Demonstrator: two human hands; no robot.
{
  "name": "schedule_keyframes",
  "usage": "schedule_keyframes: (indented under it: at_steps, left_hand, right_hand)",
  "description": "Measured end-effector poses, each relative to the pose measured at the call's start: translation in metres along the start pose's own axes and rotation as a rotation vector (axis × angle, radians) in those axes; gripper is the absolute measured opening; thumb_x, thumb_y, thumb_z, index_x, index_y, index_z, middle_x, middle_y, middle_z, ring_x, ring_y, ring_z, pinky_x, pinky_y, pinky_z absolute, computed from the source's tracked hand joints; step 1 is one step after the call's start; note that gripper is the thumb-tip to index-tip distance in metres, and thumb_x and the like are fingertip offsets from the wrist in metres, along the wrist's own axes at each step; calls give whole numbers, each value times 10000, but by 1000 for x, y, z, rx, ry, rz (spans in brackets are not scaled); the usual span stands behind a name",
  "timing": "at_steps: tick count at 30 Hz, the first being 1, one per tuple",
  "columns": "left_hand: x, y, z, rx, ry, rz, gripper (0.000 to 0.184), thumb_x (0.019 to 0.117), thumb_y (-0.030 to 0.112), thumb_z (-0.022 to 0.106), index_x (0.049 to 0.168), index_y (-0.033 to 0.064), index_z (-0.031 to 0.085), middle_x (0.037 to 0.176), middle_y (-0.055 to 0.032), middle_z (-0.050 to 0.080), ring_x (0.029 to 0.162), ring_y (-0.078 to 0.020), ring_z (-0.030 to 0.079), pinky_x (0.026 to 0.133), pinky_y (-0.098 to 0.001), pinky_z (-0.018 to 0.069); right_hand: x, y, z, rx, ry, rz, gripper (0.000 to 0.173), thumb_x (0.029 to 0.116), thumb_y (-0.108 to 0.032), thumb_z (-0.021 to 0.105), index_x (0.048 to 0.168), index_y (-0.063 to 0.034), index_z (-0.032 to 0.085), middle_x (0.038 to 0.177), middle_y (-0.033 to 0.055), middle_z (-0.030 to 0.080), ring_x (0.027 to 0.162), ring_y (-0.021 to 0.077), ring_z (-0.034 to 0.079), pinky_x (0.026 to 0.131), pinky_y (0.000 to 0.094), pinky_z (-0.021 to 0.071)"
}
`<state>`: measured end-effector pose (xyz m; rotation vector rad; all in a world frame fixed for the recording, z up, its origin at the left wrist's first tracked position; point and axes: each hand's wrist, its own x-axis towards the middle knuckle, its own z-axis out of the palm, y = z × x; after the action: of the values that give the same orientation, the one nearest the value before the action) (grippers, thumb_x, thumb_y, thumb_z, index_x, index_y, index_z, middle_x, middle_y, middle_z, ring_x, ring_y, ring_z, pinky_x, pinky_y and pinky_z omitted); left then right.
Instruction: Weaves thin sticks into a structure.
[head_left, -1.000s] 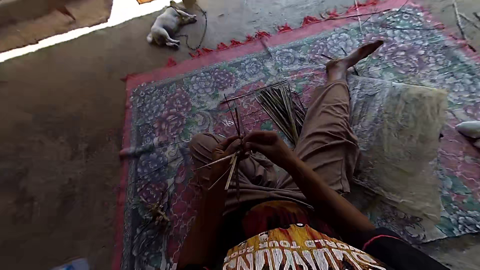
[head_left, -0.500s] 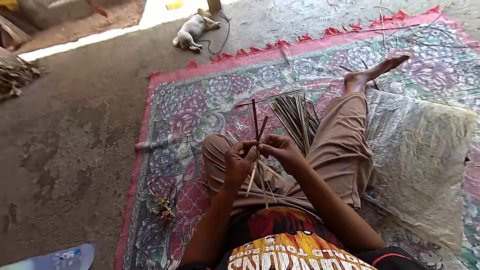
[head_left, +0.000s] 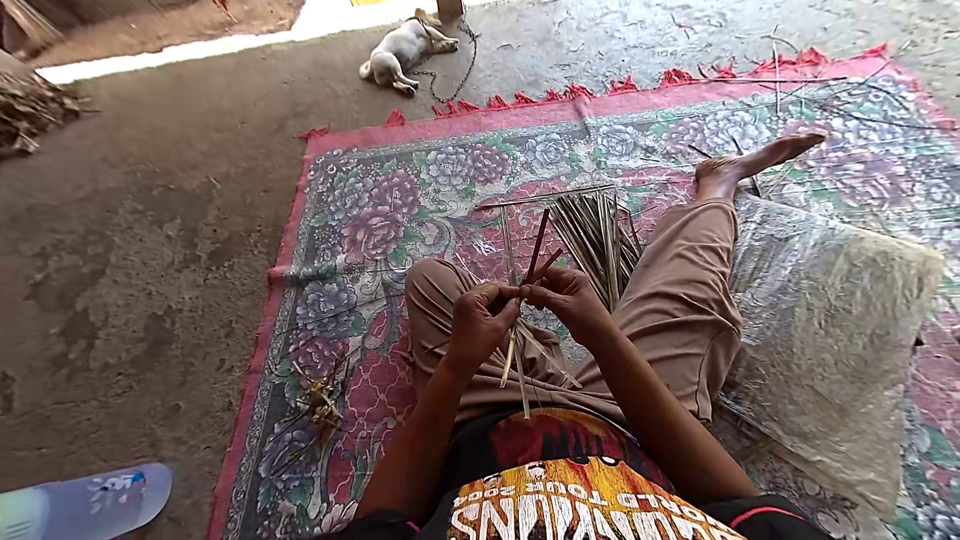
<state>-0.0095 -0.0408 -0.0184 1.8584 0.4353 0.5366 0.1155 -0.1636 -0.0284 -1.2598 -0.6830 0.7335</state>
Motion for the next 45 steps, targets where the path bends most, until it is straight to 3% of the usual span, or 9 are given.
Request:
schedule_keyframes:
  at_steps: [8, 12, 18, 20, 24, 29, 36, 40, 45]
  left_hand:
    - [5, -18, -19, -67, -699, -7, 232, 959, 82, 654, 1164, 12, 735, 1018, -12, 716, 900, 7, 623, 835, -192, 517]
    - [-3, -13, -8, -124, -503, -126, 156, 962, 34, 639, 1078, -2, 737, 936, -4, 707, 780, 16, 610, 731, -174, 520]
    - [6, -1, -15, -297, -242, -184, 170, 979, -3, 606, 1104, -8, 721, 848, -9, 694, 686, -21, 599, 651, -181, 522]
    - [7, -1, -16, -286, -219, -186, 169, 985, 7, 604, 1101, -8, 726, 840, -14, 692, 682, -25, 596, 646, -179, 515]
    - [8, -7, -12, -258, -254, -133, 120, 953, -11, 642, 1042, -12, 723, 831, -4, 692, 684, -3, 600, 650, -166, 519]
    - [9, -12, -11, -49, -367, -47, 140, 967, 133, 670, 870, 42, 713, 691, 33, 605, 579, -7, 514, 559, -189, 442]
    - [3, -7, -6, -207, -346, -21, 190, 1025, 108, 578, 902, 41, 705, 675, 18, 581, 543, -14, 484, 511, -157, 416]
    - [10, 3, 1, -492, -3, -224, 251, 1076, 268, 519, 1122, 123, 718, 722, 45, 606, 574, -13, 553, 543, -165, 504]
    - [21, 4, 4, -642, 122, -217, 292, 1088, 345, 477, 1298, 219, 638, 855, 53, 625, 642, -2, 581, 570, -149, 514]
  right_hand:
    - [5, -9, -15, -78, 113, -108, 84, 965, -57, 587, 932, -101, 650, 781, -80, 608, 707, 1, 558, 688, 193, 484]
    - [5, -15, -18, 40, 172, -121, 114, 1040, -138, 518, 1010, -143, 628, 836, -76, 624, 779, 30, 618, 784, 242, 551]
    - [4, -5, -24, 385, 214, 38, 562, 1029, -656, 366, 1309, -206, 551, 1054, -69, 675, 879, 69, 672, 806, 286, 583]
    - [3, -4, -21, 185, 86, -16, 449, 1041, -474, 485, 1312, -128, 577, 1045, -49, 664, 907, 63, 648, 837, 278, 562]
    - [4, -2, 0, 10, -56, -69, 82, 951, -10, 628, 990, -56, 682, 900, -37, 694, 824, 27, 651, 781, 234, 565]
    - [2, -1, 3, -96, -89, -161, 68, 938, -16, 621, 934, -38, 685, 920, -11, 652, 841, 31, 622, 785, 227, 547]
    - [4, -8, 6, -113, -25, -239, 63, 951, -8, 626, 938, -12, 687, 966, 15, 663, 899, 50, 632, 844, 237, 548]
    - [11, -18, 0, -366, 45, -329, 295, 959, -112, 650, 1220, 25, 642, 1122, 105, 668, 1006, 131, 646, 906, 302, 545]
    - [10, -2, 12, -612, 26, -511, 346, 812, -104, 821, 1119, -6, 698, 1076, 155, 662, 934, 253, 653, 819, 450, 557]
